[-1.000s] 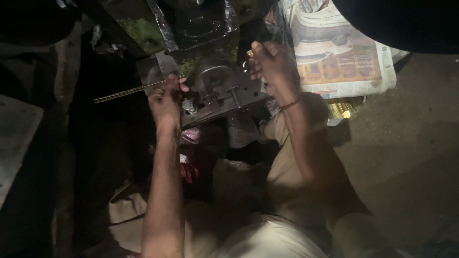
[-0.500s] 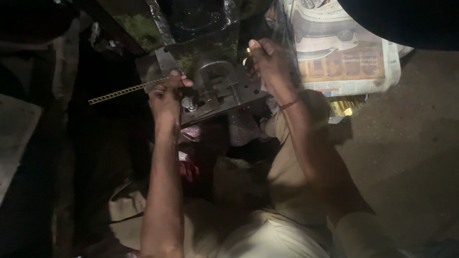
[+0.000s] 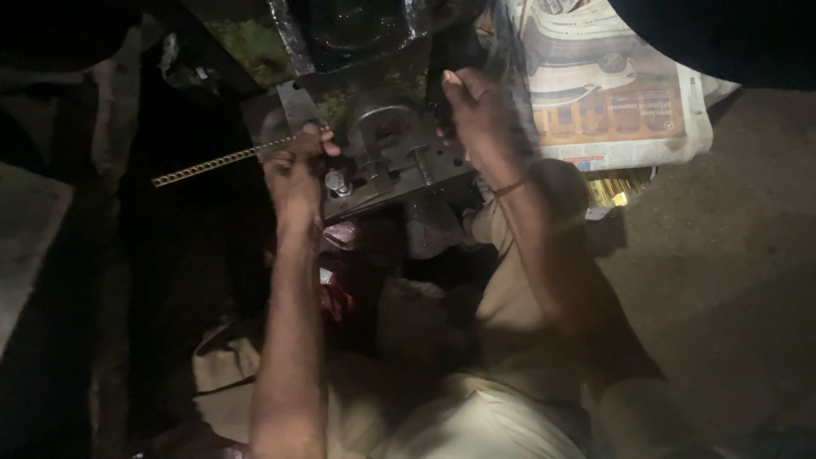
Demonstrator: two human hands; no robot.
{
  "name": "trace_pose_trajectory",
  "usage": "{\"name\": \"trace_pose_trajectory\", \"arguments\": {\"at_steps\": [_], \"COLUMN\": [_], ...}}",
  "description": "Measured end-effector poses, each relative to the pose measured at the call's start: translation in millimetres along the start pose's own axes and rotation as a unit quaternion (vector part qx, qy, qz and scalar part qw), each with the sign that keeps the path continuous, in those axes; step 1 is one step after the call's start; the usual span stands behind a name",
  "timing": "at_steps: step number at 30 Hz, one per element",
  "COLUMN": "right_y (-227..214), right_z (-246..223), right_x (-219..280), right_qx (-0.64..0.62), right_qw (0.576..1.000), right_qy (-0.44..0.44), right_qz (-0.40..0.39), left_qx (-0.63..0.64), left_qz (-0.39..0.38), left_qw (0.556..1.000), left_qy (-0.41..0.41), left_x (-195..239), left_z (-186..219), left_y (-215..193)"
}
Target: The person feeds a long, perforated metal strip into a manual punch press machine by hand and operates the lever to process it.
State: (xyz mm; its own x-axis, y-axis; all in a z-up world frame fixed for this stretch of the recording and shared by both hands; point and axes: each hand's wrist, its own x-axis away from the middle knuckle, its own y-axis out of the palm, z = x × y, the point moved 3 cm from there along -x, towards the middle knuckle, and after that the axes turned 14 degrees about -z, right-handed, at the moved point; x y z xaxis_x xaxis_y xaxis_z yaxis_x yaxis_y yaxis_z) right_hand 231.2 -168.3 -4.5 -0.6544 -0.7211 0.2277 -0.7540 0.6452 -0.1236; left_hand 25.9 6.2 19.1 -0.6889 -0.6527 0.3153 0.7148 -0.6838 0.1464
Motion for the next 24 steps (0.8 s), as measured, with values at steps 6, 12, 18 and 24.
{"name": "trace_pose_trajectory", "arguments": {"at_steps": [6,12,18,24], "right_y": [-10.8,-9.3,-8.4,-3.1], "right_z": [1.8,9.1,7.7,-2.0], "right_x": [-6.5,-15.3,-14.5,-3.4], "right_qx": [-0.099,-0.095,-0.083,0.011], "right_qw": [0.994,0.994,0.996,0.999], "right_qy": [-0.051,-0.050,-0.041,-0.017], "right_qz": [-0.008,-0.013,0.004,0.037], "left_qx": [-0.016,-0.041,-0.065,-0.071], "left_qz": [-0.002,-0.011,0.057,0.029], "left_qw": [0.999,0.997,0.995,0.997], "left_qy": [0.029,0.059,-0.043,0.011], "left_x": [-8.6,-8.4,-3.6,-19.4], "left_z": [-10.2,-8.2,-7.4,-33.3], "left_y": [-5.0,-4.4,-8.3,-22.2]}}
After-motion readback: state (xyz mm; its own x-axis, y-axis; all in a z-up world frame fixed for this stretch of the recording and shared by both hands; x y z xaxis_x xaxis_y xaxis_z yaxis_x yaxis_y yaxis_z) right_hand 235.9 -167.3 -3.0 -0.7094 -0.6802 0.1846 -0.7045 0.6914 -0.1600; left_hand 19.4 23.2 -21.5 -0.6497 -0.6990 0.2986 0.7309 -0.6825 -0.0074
